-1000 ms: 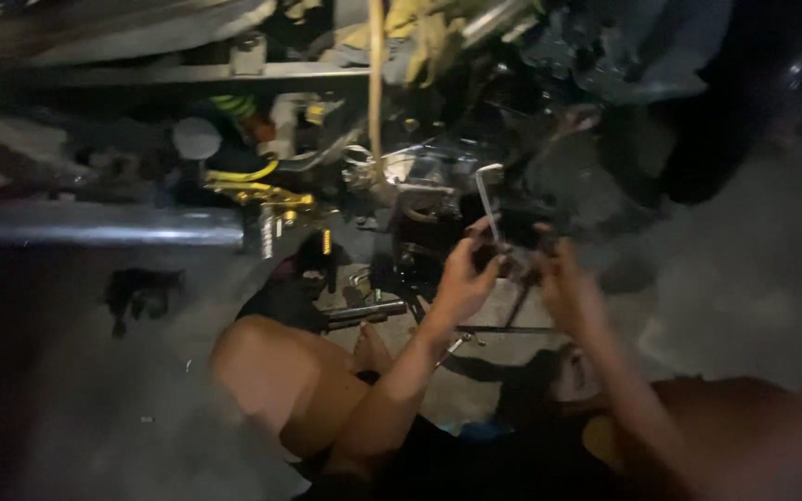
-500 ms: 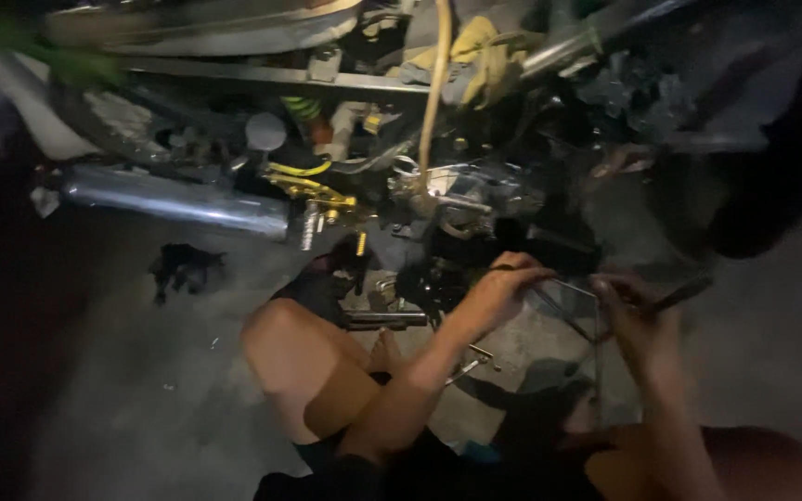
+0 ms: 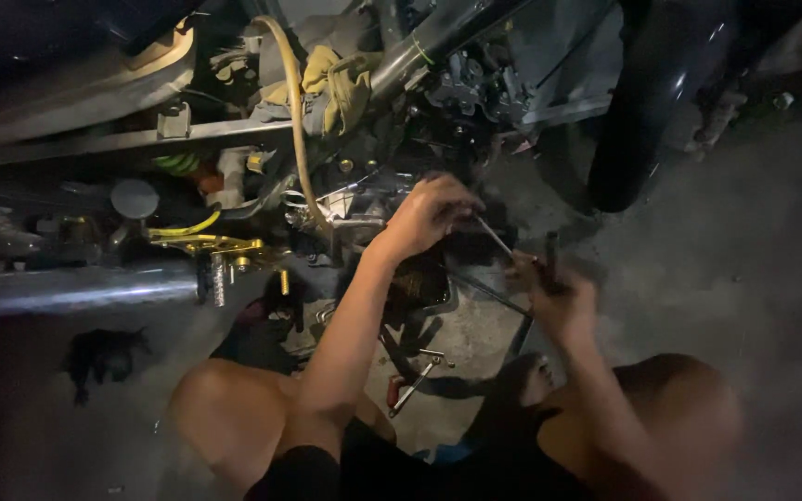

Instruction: Repairing a motorcycle engine using a T-handle wrench and a screwdriver

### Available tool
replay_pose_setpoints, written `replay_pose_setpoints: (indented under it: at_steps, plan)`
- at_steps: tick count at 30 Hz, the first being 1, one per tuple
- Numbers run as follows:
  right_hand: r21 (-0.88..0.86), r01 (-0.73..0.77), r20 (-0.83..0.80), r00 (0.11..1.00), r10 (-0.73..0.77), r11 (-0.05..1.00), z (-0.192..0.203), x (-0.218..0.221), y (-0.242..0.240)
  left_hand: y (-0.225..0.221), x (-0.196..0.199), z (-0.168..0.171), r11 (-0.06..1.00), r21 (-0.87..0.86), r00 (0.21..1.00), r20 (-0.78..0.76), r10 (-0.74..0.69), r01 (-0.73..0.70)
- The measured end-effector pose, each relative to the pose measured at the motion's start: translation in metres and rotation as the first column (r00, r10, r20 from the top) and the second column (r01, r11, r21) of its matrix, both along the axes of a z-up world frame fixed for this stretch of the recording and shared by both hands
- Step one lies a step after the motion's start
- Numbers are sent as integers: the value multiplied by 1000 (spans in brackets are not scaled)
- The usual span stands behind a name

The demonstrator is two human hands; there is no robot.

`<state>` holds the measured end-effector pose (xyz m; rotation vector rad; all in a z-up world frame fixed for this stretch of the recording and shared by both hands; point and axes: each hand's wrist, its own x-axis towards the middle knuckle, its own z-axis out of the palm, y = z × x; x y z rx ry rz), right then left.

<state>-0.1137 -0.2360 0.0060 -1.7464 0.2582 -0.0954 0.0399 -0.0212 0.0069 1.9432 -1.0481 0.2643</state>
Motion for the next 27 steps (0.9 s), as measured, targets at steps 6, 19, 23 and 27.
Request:
replay_pose_setpoints:
  at_steps: [6, 19, 23, 27]
  plan:
    - [73, 218, 154, 961, -227, 973, 36, 6, 45, -41, -4, -18, 734, -566, 745, -656, -124, -376]
    - [301, -77, 184, 983, 21, 951, 23, 23, 38, -64, 19, -34, 364, -631, 498, -771, -398, -685]
    - [408, -57, 93, 995, 20, 911, 52, 21, 43, -61, 16, -27, 373, -605, 477, -791, -383, -703]
    - [352, 13, 134, 989, -64, 936, 17, 24, 41, -63, 18, -25, 378, -600, 463, -793, -395, -705]
